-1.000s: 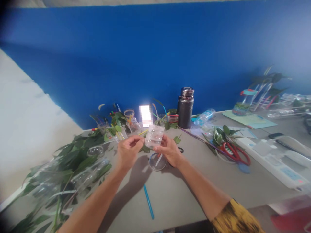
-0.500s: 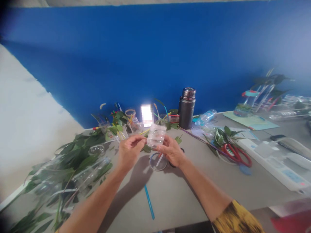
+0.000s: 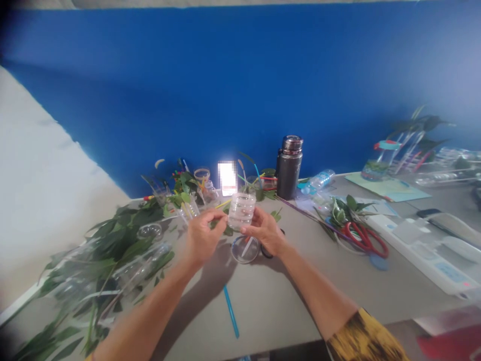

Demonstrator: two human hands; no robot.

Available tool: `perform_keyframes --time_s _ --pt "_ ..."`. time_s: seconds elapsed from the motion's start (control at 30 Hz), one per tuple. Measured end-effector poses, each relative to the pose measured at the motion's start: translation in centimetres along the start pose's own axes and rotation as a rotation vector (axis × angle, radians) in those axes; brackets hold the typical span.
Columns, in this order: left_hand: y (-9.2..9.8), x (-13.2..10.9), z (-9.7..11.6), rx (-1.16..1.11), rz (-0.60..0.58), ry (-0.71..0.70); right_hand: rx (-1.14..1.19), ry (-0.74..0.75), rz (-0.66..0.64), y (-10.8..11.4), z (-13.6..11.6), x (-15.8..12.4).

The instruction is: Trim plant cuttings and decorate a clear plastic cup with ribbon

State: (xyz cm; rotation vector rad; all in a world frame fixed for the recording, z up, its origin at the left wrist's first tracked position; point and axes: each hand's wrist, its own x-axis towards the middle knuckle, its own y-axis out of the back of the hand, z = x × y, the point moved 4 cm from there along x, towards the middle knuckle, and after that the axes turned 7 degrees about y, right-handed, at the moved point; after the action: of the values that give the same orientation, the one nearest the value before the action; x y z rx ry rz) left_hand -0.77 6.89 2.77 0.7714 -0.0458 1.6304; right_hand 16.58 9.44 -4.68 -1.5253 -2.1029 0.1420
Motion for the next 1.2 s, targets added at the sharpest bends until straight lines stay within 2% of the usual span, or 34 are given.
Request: perform_keyframes --time_s 0.1,0.33,0.5,0.67,0.8,0.93,1.03,1.2 --pt "-0.2 -0.2 -0.2 0.007 0.037 0.041 0.018 -0.032 -0.002 -0.2 -0.1 -0.2" --pt "-0.7 0.1 -0.8 -0.283 -0.139 0.238 0.148 -0.087 -0.148 -0.6 -1.1 -0.5" --pt "-1.4 0.0 -1.2 -0.494 -0.189 0.347 0.268 -0.118 -0.158 -0.2 -1.1 -0.5" --pt "-1.8 -0.5 -0.7 -0.590 -0.247 0.352 0.326 -0.083 -0.180 -0.5 -1.3 -0.7" --pt "-2.0 -0.5 -0.6 -0.732 -0.297 0.396 0.368 -0.120 -0.148 -0.1 -1.0 -0.7" --pt "-1.9 -0.1 -1.7 -0.906 -0.238 0.516 0.357 -0.180 -0.096 0.8 -1.0 -0.7" --pt "-1.8 0.1 -2.4 -0.940 -0.190 0.561 0.302 -0.182 -0.075 1.1 -1.3 -0.6" --pt "-2.0 0.1 -2.7 -0.976 -0.176 0.599 0.251 -0.149 -0.066 1.0 -1.6 -0.7"
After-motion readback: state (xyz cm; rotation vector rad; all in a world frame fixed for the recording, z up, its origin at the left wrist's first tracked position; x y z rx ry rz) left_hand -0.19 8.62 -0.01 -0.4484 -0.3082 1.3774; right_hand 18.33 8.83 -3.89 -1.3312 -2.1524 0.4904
